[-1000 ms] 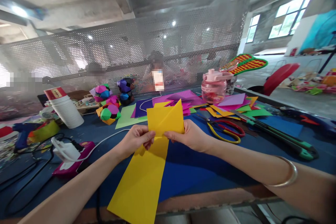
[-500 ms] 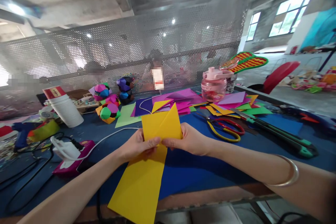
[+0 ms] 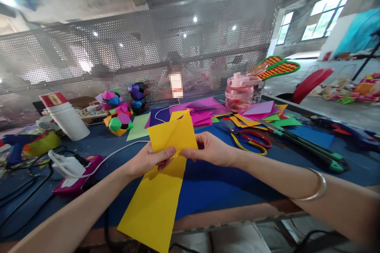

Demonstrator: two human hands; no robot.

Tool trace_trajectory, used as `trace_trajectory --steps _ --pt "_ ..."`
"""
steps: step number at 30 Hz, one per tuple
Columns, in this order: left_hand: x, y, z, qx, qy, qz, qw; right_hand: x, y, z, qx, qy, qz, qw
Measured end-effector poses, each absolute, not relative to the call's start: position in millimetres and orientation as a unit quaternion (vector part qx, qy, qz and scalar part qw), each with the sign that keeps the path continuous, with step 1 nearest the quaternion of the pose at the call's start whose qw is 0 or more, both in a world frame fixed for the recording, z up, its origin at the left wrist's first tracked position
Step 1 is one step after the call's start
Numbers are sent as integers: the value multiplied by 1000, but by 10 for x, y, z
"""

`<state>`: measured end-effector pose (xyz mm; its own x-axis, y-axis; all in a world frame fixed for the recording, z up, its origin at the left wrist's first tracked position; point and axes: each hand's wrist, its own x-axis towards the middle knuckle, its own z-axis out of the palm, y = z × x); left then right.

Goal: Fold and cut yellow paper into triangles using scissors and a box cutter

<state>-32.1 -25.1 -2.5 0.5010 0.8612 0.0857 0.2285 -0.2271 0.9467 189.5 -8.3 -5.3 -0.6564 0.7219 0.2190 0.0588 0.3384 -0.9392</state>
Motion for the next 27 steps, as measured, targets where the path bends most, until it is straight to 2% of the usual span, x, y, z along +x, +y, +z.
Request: trace_trajectory --steps 13,21,27 --pt "-464 -144 -34 735 399 325 442 1957 14 -54 -282 -765 474 332" --pt "-660 111 34 694 431 438 376 2158 357 -160 -348 -739 428 387" --pt "-518 26 -42 703 435 392 404 2060 200 -156 -330 -758 449 341"
